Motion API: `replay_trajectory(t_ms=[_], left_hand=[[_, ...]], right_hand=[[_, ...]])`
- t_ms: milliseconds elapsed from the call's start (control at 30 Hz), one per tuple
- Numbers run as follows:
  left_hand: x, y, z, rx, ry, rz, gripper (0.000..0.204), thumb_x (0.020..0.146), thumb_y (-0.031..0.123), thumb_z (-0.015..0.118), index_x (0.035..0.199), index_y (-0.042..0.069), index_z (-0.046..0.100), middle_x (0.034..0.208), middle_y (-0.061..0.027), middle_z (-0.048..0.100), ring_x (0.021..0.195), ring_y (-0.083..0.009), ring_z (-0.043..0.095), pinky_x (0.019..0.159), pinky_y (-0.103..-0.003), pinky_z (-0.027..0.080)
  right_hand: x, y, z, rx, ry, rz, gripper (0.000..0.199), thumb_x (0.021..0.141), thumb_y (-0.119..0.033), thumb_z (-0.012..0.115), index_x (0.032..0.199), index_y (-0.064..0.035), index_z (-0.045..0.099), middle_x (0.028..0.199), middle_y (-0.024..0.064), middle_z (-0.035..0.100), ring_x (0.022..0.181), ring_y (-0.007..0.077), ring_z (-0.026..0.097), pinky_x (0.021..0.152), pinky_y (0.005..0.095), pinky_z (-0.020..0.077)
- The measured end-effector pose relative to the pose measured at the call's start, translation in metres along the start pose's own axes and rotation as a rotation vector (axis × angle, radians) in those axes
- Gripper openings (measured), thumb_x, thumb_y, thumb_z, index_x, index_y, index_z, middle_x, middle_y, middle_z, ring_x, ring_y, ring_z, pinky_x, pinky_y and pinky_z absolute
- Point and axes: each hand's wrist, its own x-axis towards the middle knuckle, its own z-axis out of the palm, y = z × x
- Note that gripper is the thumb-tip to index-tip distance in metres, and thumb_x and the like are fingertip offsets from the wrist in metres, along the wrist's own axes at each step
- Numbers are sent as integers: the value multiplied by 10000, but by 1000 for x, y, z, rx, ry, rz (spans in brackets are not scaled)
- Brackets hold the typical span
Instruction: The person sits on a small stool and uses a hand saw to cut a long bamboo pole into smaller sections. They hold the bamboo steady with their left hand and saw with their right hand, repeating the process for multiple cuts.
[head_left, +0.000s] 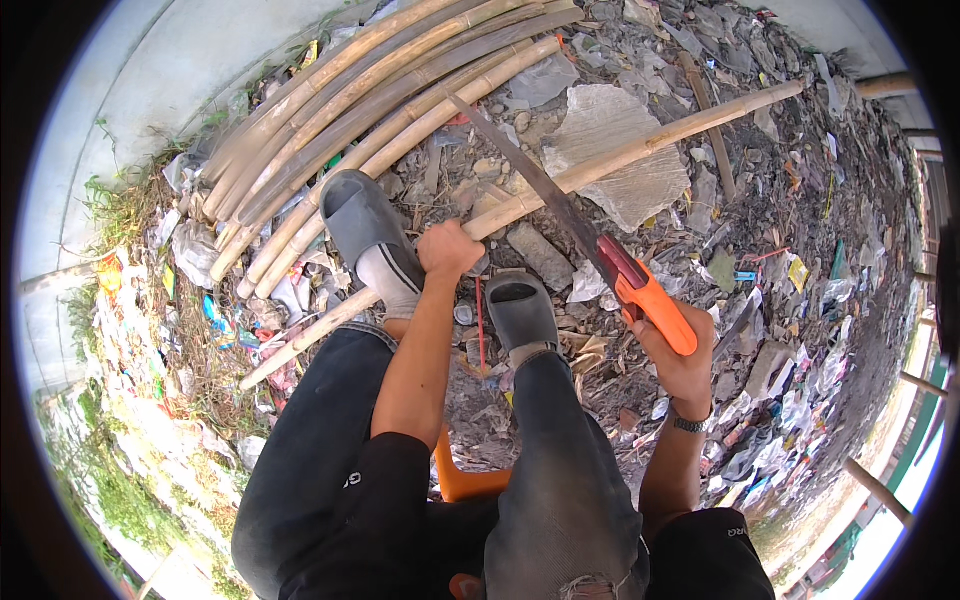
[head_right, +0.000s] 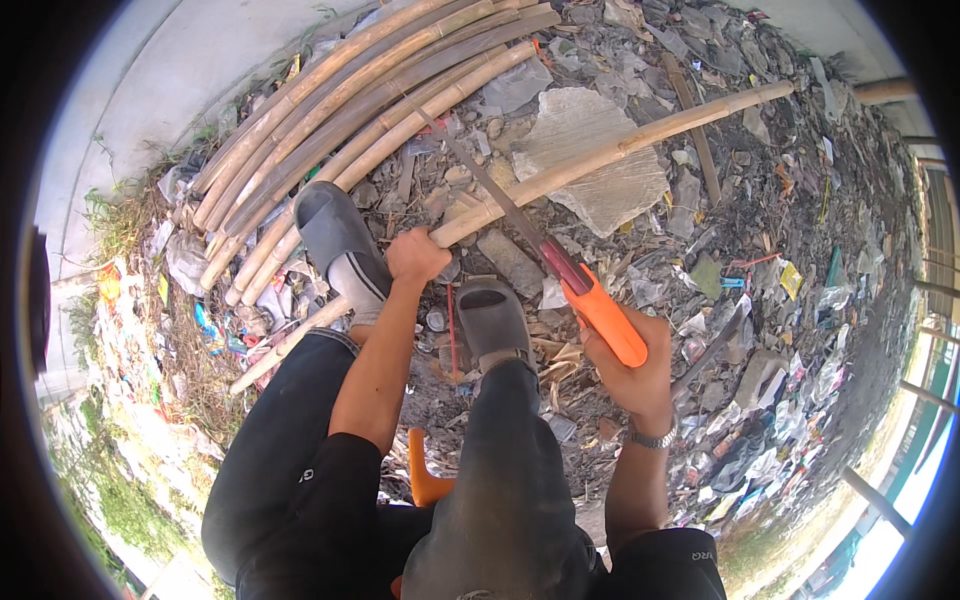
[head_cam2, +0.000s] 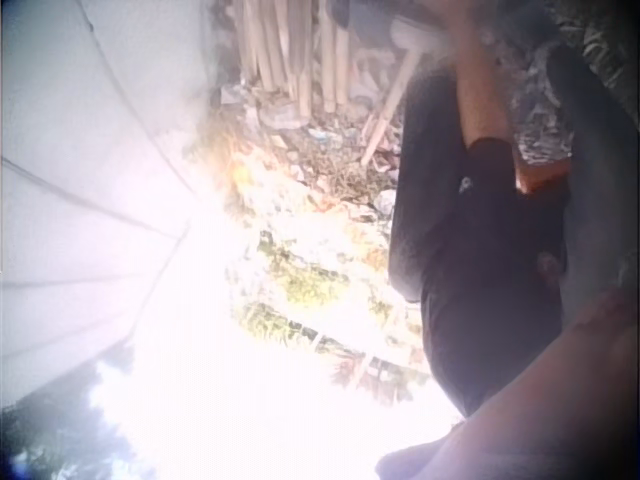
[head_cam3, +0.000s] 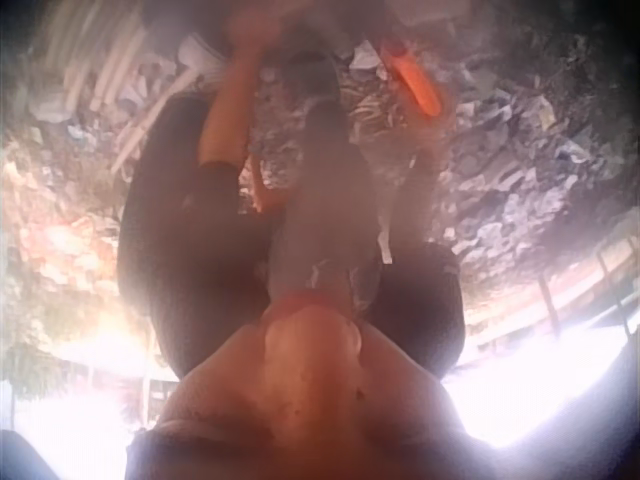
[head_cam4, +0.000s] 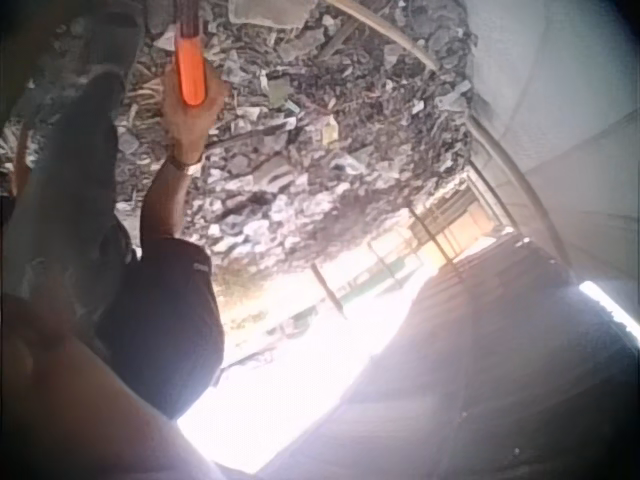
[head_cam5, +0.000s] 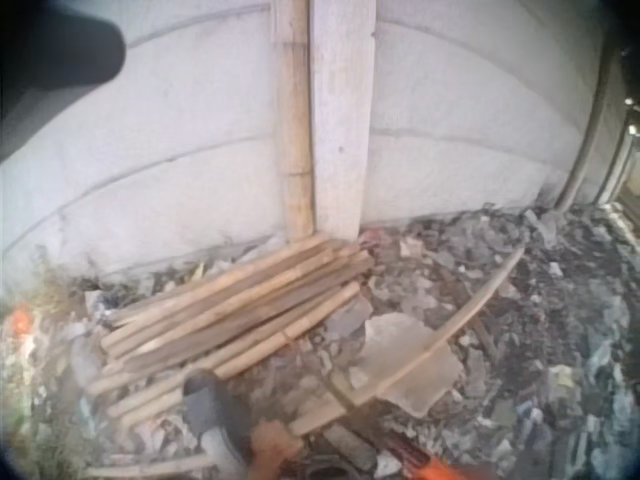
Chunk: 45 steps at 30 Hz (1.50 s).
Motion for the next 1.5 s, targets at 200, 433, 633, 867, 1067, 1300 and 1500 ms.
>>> replay_trajectory(t_ms=[200, 433, 633, 867, 1067, 1300, 1500], left_hand=[[38, 3, -24, -66, -280, 15, 527, 584, 211, 750, 1068, 7, 797, 1111, -271, 758, 1085, -420, 734, 954, -469, 596], [29, -2, -19, -65, -202, 4, 497, 640, 227, 718, 1068, -12, 797, 1140, -277, 751, 1103, -416, 731, 972, -474, 588], [30, -5, -22, -59, -208, 28, 506, 672, 246, 704, 1102, -5, 791, 1141, -290, 745, 1107, -430, 725, 981, -475, 581], [4, 11, -7, -61, -127, 60, 472, 726, 261, 662, 1111, 24, 795, 1130, -287, 747, 1091, -446, 723, 972, -498, 573], [4, 0, -8, -55, -20, 41, 394, 744, 231, 664, 1086, 94, 804, 1059, -244, 770, 1043, -422, 737, 930, -492, 586], [-1, 8, -13, -41, 44, 21, 373, 736, 247, 691, 1045, 71, 802, 1013, -240, 774, 1000, -421, 749, 901, -496, 597], [-3, 4, -12, -66, -10, 12, 384, 735, 253, 708, 1050, 54, 800, 1031, -232, 778, 1007, -409, 752, 907, -493, 599]], right_hand=[[-20, 25, 7, -216, -22, -108, 96, 852, -50, 735, 918, 19, 730, 644, 68, 632, 516, 146, 598, 530, 297, 467], [-72, 51, 52, -195, 33, 31, 90, 846, -68, 743, 828, -8, 678, 614, 114, 612, 510, 242, 638, 535, 347, 492], [-142, 39, 22, -317, 36, 154, 109, 844, -65, 760, 835, 4, 676, 636, 141, 628, 522, 238, 651, 540, 342, 502], [-30, 72, 94, -154, 46, 32, 103, 835, -86, 725, 836, 14, 705, 622, 106, 632, 512, 176, 624, 539, 327, 496], [-7, 118, 76, -69, 77, 35, 112, 851, -102, 731, 849, 5, 699, 629, 84, 622, 538, 151, 589, 556, 317, 484], [17, -32, 56, -242, 22, -26, 125, 875, -99, 752, 929, 9, 724, 652, 98, 620, 529, 166, 558, 557, 311, 472], [-31, -87, -14, -154, 76, -112, 240, 834, -60, 760, 1053, 37, 754, 633, 66, 609, 509, 151, 554, 528, 293, 446]])
